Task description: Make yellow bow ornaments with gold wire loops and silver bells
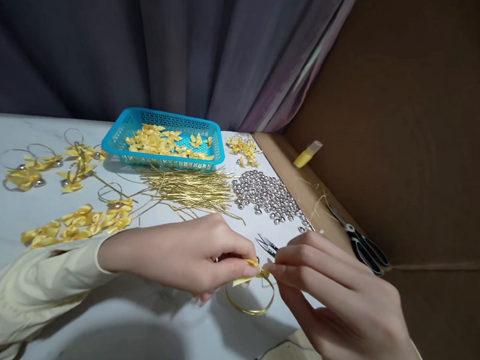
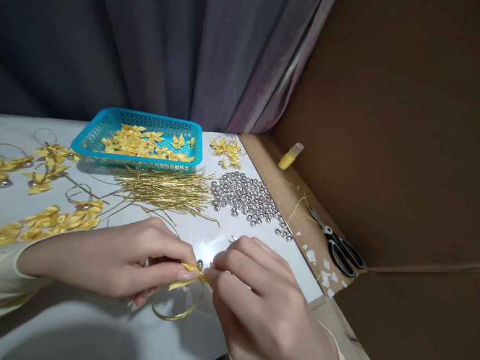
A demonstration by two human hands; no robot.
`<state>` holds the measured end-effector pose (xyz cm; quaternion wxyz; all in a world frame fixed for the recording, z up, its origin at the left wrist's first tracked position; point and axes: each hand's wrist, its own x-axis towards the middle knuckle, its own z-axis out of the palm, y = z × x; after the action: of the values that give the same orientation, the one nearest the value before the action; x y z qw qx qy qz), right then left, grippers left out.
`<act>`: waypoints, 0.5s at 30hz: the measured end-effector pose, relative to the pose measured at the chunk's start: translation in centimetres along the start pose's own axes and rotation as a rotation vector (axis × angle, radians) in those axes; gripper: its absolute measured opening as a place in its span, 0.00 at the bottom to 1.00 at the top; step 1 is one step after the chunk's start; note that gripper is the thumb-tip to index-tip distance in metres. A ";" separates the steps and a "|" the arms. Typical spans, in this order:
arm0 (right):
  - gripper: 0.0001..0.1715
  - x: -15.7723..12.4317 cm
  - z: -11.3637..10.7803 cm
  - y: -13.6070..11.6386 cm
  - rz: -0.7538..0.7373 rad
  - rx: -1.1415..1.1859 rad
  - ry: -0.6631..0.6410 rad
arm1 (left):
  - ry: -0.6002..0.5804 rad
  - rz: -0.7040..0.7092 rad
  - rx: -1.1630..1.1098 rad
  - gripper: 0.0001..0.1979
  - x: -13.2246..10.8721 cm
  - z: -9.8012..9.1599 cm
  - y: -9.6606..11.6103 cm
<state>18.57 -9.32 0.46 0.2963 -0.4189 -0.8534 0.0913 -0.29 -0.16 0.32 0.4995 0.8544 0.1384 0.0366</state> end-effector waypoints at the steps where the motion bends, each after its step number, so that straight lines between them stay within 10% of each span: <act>1: 0.11 -0.1 0.0 -0.1 0.005 -0.007 0.008 | 0.006 0.003 0.004 0.14 0.1 0.0 0.0; 15: 0.14 -2.1 0.0 0.2 0.151 0.050 0.000 | -0.004 -0.062 -0.181 0.15 0.0 -0.1 -0.3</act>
<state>19.67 -10.82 -0.54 0.2991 -0.4748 -0.8167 0.1346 -0.37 0.06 0.14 0.5758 0.8012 0.1599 0.0319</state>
